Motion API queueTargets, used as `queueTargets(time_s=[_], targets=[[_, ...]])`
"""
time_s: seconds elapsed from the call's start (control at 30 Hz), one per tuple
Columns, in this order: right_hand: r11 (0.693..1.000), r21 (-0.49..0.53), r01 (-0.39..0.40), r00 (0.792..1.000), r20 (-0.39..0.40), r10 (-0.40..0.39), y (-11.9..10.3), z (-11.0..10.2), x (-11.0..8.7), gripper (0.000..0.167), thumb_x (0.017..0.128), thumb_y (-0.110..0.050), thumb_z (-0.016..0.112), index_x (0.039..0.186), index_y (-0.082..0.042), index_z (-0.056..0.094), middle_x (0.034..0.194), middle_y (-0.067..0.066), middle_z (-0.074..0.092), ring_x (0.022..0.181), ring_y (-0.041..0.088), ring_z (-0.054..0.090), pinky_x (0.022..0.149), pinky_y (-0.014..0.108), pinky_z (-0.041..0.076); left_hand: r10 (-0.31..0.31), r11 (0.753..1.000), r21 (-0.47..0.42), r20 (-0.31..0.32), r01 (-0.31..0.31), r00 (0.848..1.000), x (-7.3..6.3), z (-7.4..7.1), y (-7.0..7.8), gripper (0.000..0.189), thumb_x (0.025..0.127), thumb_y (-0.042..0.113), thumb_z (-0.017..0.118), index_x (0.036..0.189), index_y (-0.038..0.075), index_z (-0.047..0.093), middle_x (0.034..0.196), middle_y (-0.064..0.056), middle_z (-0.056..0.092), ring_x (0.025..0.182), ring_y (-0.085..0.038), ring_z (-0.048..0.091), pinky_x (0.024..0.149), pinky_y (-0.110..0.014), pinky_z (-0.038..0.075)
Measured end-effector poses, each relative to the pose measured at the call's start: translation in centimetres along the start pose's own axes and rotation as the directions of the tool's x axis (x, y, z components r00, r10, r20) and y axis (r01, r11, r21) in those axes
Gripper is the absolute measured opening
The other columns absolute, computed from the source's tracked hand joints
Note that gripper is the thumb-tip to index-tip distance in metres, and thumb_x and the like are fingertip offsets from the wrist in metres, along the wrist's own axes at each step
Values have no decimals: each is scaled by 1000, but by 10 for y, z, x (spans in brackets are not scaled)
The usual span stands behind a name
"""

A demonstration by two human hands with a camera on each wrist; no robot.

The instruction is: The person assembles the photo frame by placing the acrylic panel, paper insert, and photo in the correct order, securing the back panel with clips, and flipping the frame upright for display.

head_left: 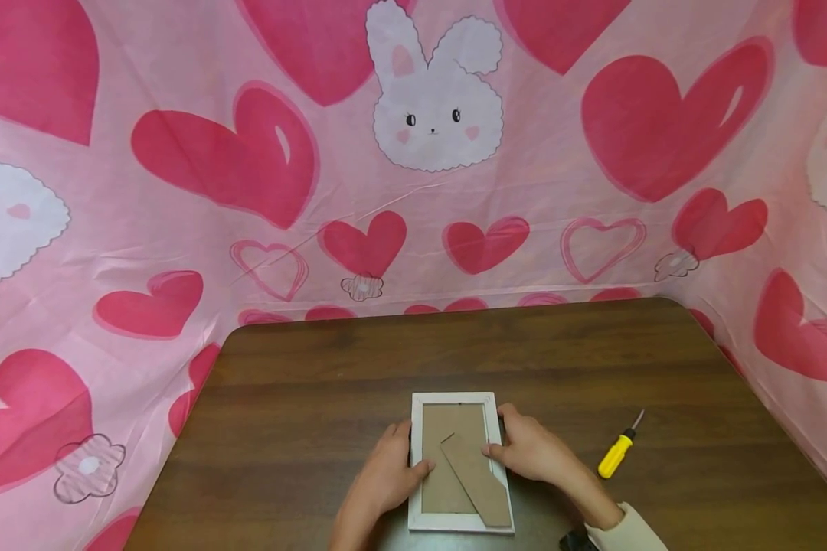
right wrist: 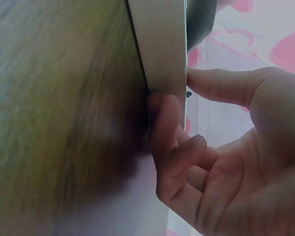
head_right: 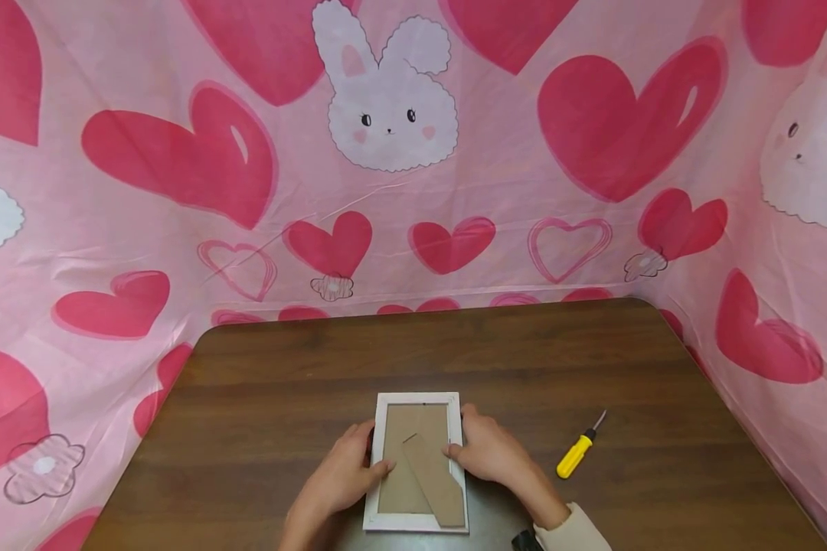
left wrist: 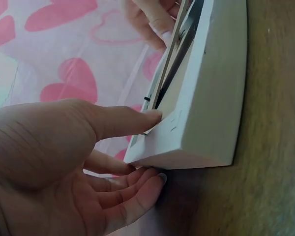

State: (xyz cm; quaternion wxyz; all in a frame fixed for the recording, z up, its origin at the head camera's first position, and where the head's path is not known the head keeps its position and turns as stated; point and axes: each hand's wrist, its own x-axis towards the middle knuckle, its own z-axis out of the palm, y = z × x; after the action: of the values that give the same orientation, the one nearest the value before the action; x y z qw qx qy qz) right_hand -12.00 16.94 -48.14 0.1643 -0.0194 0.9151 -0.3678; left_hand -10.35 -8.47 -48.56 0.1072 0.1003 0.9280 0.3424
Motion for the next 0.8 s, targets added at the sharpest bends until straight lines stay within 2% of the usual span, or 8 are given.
queueTargets(time_s=[0.23, 0.4, 0.67, 0.8], targets=[[1000, -14, 20, 999, -31, -20, 2, -2, 3, 64, 88, -24, 85, 138, 2, 55, 75, 4, 59, 65, 17, 54, 57, 32, 42, -1, 1000, 24, -45, 2, 999, 3, 5, 2, 69, 90, 22, 81, 145, -9, 52, 127, -23, 64, 115, -38, 65, 99, -58, 52], [1000, -1, 26, 1000, -17, -26, 5, -6, 4, 66, 89, -27, 83, 140, 3, 54, 74, 3, 58, 63, 16, 52, 56, 30, 40, 3, 1000, 12, -65, -3, 998, 4, 7, 2, 66, 90, 21, 81, 143, -8, 54, 122, -21, 65, 113, -38, 65, 98, -58, 52], [999, 2, 37, 998, -45, -37, 16, -34, 1, 62, 96, -33, 76, 139, 6, 56, 77, 3, 59, 66, 15, 53, 58, 29, 41, -10, 1000, -28, -66, 8, 998, 6, 6, 0, 76, 88, 23, 83, 149, -5, 46, 110, -14, 65, 105, -30, 63, 92, -55, 52], [1000, -3, 14, 999, -47, -14, 24, -48, -1, 61, 97, -36, 74, 139, 5, 57, 76, 3, 60, 65, 16, 55, 59, 31, 43, 15, 1000, -2, -101, -15, 995, 6, 8, -2, 78, 86, 22, 85, 149, -3, 47, 107, -12, 66, 99, -27, 64, 87, -54, 53]])
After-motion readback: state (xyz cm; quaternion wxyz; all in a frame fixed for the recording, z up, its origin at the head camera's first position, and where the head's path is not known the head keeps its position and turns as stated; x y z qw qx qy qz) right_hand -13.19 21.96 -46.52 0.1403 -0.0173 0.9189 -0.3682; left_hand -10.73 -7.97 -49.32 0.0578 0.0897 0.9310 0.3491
